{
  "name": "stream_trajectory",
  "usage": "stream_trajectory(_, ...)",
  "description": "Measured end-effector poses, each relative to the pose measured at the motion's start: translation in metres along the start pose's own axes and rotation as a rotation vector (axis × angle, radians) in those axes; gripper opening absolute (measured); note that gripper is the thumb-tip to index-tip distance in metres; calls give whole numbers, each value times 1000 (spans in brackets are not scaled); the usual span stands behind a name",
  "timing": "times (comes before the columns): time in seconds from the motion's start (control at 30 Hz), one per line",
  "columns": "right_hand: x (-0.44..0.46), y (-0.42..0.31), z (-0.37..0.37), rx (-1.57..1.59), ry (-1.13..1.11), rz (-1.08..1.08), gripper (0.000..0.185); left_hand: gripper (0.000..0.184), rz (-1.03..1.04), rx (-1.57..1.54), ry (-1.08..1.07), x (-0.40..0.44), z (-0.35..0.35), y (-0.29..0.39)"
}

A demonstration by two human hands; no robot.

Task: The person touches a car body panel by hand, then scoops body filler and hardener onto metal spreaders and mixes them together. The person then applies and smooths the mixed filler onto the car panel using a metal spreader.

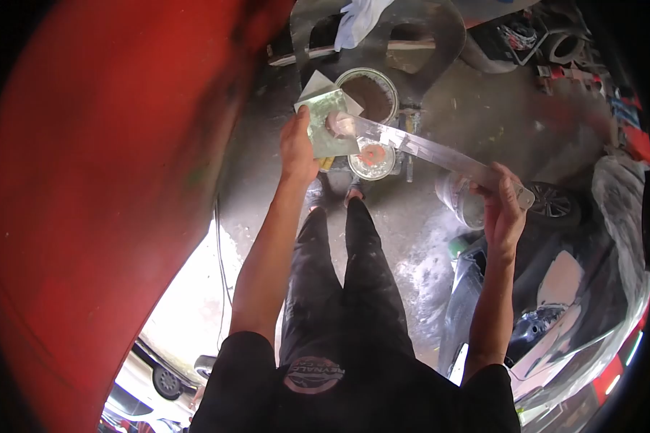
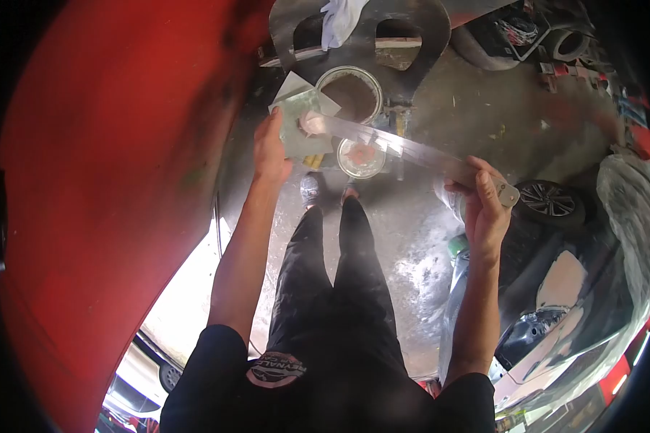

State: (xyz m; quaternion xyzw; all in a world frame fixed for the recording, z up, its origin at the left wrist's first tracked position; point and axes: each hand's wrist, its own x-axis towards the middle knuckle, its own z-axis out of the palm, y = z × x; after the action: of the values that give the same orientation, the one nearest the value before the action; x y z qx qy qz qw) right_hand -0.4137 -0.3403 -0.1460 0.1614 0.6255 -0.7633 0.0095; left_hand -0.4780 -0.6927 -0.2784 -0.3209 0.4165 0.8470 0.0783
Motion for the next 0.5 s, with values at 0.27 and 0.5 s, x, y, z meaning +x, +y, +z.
stream_trajectory(0.27, -29, -6, 47, -600, -412, -288, 39, 33, -244, -262, 90, 27, -29, -6)
stream_trajectory(0.5, -45, -9, 58, -744, -652, -394, 44, 18, -373, -429, 203, 34, -39, 6)
